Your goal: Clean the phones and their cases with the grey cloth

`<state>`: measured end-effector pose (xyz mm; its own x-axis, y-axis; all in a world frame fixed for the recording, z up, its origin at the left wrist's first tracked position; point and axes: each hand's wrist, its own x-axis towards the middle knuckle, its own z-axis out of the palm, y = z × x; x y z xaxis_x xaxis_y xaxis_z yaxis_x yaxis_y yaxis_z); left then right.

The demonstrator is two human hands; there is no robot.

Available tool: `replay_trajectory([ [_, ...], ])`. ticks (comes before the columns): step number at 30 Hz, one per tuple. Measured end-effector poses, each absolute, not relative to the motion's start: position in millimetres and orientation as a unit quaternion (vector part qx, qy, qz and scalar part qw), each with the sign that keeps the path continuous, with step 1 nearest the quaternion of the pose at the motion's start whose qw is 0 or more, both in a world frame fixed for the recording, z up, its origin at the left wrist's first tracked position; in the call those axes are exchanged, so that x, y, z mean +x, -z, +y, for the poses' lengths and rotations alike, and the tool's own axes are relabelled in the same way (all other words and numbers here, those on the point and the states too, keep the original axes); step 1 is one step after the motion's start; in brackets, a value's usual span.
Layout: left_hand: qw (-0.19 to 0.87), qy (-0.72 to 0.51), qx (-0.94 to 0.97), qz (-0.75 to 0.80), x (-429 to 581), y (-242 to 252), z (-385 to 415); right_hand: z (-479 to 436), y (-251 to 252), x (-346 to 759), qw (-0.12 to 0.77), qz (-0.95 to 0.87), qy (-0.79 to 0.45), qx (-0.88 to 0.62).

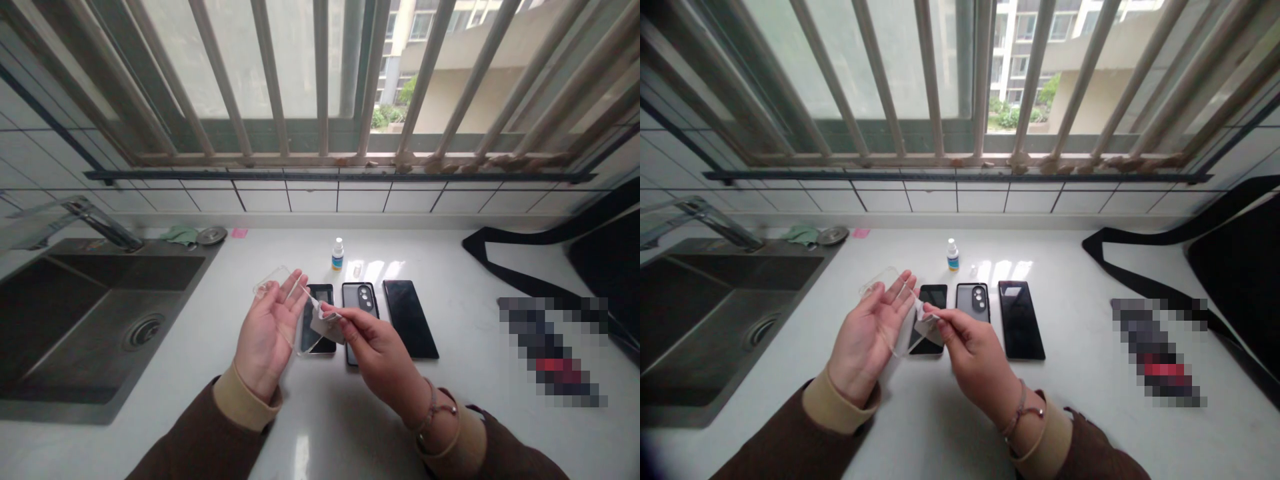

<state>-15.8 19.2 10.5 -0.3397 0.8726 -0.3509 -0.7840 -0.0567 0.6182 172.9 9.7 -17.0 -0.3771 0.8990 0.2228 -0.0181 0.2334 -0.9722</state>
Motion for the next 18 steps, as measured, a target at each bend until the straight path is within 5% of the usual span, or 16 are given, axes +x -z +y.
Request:
replay_trajectory([
  [10,0.518,-0.771,0.058,0.365,-16.1,-16.9,18.2,10.3,23.5,171.5,0.397,-0.651,-0.524,-0.380],
  [18,0.348,-0.784,0.362,0.366,11.1,-3.8,-19.5,5.6,25.6,160.9,0.383,-0.433,-0.747,-0.329],
])
